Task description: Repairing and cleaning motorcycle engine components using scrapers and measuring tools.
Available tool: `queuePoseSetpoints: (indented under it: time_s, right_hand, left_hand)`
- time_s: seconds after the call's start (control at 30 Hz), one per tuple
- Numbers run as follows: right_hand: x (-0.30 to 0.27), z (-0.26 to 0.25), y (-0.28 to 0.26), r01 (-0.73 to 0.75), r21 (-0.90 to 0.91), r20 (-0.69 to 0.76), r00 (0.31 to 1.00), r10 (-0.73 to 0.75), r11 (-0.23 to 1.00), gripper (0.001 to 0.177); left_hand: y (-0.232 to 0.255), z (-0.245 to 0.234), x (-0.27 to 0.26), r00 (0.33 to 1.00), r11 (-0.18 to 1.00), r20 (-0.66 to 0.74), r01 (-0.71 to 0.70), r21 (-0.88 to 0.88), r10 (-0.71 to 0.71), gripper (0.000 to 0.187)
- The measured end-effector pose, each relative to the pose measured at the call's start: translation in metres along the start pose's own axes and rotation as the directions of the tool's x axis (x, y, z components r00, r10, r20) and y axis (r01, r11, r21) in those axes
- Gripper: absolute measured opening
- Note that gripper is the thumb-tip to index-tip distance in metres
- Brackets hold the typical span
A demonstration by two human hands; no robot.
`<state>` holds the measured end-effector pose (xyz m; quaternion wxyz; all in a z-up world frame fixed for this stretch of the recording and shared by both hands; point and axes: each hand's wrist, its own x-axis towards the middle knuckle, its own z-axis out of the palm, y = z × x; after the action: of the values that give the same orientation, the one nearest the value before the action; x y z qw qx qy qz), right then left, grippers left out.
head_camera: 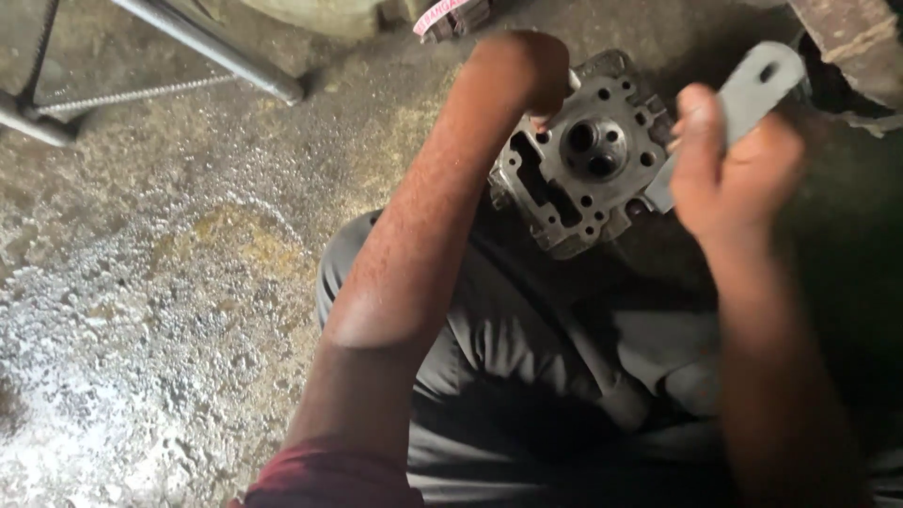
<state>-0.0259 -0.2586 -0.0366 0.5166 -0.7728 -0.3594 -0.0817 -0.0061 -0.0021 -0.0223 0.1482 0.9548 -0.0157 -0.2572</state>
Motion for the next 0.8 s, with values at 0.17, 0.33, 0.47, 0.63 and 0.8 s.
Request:
queuePoseSetpoints:
  time_s: [0.17,0.33,0.47,0.63,0.8]
  right_hand:
    - [0.004,0.008,0.009,-0.137,-0.141,-0.067,0.989,0.129,0.98,0.023]
    - [0.008,0.006,-0.001,-0.177,0.061,-0.069,0.981,0.181,0.982,0.02]
    - [0.01,0.003,0.017,-0.138,-0.082,0.008,0.99,0.139,0.987,0.02]
    - [0.011,0.001,0.001,-0.249,0.107,-0.031,0.967,0.254,0.962,0.018]
    - [0.011,0.006,0.009,-0.221,-0.096,0.034,0.974,0.225,0.971,0.019]
  left_hand:
    - [0.001,-0.008,0.012,0.999,0.999,-0.02,-0.033,-0.008,0.033,0.041]
    - [0.0,-0.004,0.014,1.0,1.0,-0.01,-0.021,0.007,0.021,0.037]
    - [-0.001,-0.004,0.022,0.998,0.998,-0.003,-0.062,0.031,0.062,0.039]
    - [-0.004,0.006,0.022,0.994,0.995,-0.052,-0.092,0.045,0.094,0.043]
    - [-0.004,-0.005,0.021,0.998,0.997,0.029,-0.05,0.051,0.049,0.038]
